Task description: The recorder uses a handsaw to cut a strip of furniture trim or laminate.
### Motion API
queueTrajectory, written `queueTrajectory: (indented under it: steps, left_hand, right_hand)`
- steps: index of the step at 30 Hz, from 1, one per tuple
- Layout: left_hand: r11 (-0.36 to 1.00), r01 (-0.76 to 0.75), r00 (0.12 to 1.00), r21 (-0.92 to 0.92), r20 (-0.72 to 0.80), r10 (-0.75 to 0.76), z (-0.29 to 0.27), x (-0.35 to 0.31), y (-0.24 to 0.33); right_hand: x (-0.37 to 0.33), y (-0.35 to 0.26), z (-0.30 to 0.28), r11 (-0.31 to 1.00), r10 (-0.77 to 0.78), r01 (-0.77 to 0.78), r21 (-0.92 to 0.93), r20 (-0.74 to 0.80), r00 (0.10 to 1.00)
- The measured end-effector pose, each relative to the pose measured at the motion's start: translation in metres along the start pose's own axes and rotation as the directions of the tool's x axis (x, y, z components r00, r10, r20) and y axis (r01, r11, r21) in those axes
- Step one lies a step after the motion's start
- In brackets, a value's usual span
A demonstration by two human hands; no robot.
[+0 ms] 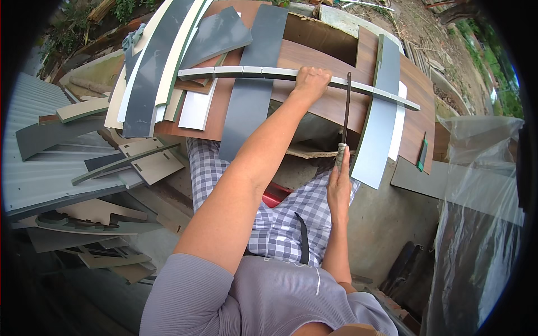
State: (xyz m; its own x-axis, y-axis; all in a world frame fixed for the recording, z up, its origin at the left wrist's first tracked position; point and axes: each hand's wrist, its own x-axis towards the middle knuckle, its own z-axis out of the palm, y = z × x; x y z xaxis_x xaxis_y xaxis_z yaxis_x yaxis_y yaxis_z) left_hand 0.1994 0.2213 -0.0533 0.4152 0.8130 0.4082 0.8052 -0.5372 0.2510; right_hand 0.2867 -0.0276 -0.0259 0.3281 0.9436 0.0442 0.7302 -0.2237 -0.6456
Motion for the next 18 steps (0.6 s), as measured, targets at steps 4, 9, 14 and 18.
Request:
queueTrajectory:
  steps: [4,9,14,18]
  left_hand:
    - [1.0,0.011,1.0,0.014,0.0,-0.011,-0.004,0.0,0.002]
    - [1.0,0.019,1.0,0.009,-0.013,-0.019,0.001,0.0,0.007]
    - [1.0,0.017,1.0,0.007,0.008,-0.017,-0.003,-0.001,0.004]
    - [1.0,0.018,1.0,0.017,0.006,-0.018,-0.003,0.002,0.002]
  right_hand:
    - [0.019,-0.006,-0.003,0.997,0.076,-0.078,0.026,0.065,0.995]
    - [0.085,-0.018,0.003,0.983,0.167,-0.173,0.059,0.092,0.982]
    - [0.068,-0.017,0.004,0.997,0.063,-0.065,0.035,0.033,0.997]
    - [0.011,0.004,0.004,1.0,0.014,-0.014,0.006,0.022,1.0]
